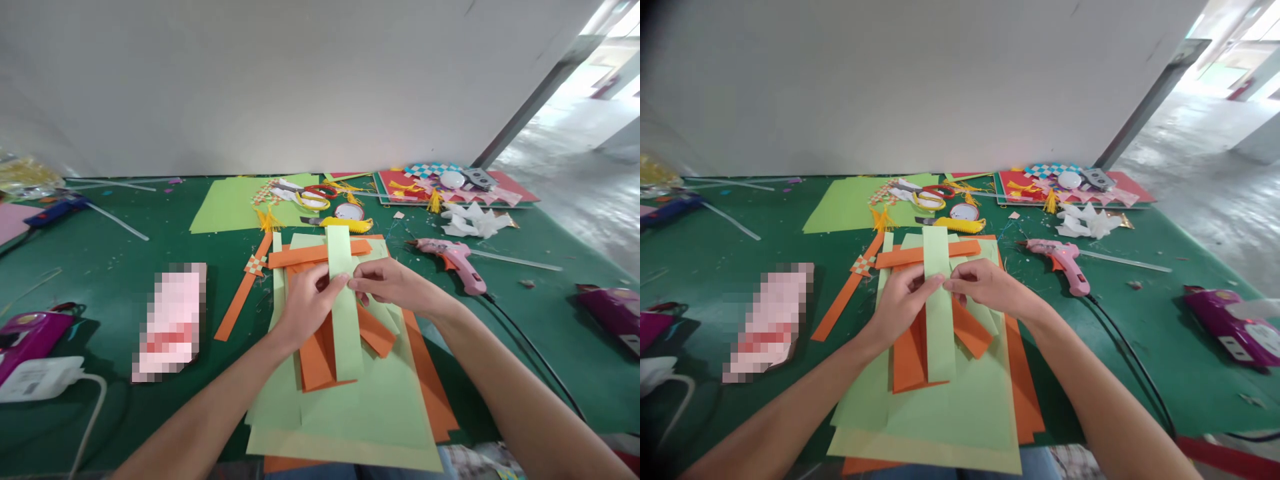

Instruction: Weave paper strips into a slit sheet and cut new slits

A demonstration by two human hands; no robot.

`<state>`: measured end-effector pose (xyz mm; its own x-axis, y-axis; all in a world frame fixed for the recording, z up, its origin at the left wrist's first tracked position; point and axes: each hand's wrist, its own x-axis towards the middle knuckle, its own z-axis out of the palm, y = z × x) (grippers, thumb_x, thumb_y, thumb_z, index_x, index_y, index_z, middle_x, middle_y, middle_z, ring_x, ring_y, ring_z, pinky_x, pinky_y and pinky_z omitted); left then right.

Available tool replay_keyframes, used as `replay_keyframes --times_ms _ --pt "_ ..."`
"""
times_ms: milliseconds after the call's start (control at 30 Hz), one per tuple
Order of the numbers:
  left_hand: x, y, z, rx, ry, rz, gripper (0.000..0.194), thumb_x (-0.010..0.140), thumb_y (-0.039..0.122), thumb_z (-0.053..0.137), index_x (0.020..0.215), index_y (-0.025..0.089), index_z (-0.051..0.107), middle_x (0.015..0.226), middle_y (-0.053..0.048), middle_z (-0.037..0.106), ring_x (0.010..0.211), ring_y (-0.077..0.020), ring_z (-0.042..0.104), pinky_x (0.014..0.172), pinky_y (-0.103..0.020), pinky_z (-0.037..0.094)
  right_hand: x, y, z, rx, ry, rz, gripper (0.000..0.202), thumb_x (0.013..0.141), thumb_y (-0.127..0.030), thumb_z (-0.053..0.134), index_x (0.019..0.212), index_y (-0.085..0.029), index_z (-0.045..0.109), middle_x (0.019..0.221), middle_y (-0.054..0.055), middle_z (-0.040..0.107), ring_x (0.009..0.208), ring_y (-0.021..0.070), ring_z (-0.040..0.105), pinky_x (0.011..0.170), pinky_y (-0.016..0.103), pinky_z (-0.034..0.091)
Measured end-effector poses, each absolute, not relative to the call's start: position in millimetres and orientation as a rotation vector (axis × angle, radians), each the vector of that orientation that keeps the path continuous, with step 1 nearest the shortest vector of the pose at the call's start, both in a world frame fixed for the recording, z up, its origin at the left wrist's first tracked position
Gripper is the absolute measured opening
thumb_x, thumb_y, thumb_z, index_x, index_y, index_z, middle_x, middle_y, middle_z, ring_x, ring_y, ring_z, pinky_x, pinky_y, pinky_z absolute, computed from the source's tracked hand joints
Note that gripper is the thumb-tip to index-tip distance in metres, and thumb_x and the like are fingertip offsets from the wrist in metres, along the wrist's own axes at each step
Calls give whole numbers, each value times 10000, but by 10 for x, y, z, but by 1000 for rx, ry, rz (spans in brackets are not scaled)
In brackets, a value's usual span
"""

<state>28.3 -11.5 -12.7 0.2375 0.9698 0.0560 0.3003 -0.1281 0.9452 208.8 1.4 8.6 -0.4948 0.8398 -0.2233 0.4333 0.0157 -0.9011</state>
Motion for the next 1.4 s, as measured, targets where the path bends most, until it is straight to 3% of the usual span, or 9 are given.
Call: replay_keyframes --times_ms 233,533,933,1100,1267,1400 --pt "177 42 -158 1430 1258 1156 309 832 419 584 677 169 489 605 39 376 547 -96 333 485 -230 245 2040 -24 4 -1249 -1861 1616 175 799 -317 589 721 -167 633 678 12 625 607 105 532 506 220 347" --pt "255 -45 -126 1515 1161 1005 264 855 401 554 738 164 544 627 37 386 568 -100 324 493 -223 259 1967 -10 -13 -1234 -1560 1502 258 799 -380 604 674 -156 577 569 -20 548 466 61 387 439 224 240" --pt "206 -15 -99 1577 1329 1100 386 849 415 569 620 180 367 572 53 286 525 -86 268 468 -226 218 1968 -50 -55 -1211 -1689 1576 216 808 -337 601 685 -161 579 593 -7 569 550 93 498 481 210 311" --pt "138 101 -141 1408 1282 1340 302 851 417 575 688 171 513 607 31 404 555 -95 362 490 -219 289 1948 -82 -69 -1203 -1830 1633 128 784 -235 557 685 -160 587 613 -6 586 565 106 523 557 234 401" --pt "41 228 -123 1260 1244 1615 258 828 408 622 756 165 579 649 22 459 599 -99 450 531 -210 366 2009 -54 -59 -1319 -1997 1449 92 703 -126 527 634 -161 578 592 -26 543 565 93 479 527 218 353" --pt "40 181 -67 1284 1183 2012 199 889 376 551 853 182 579 735 14 519 669 -106 523 615 -226 441 2066 -22 -11 -1316 -1788 1606 167 787 -251 546 675 -145 609 598 -6 543 532 92 499 466 222 278"
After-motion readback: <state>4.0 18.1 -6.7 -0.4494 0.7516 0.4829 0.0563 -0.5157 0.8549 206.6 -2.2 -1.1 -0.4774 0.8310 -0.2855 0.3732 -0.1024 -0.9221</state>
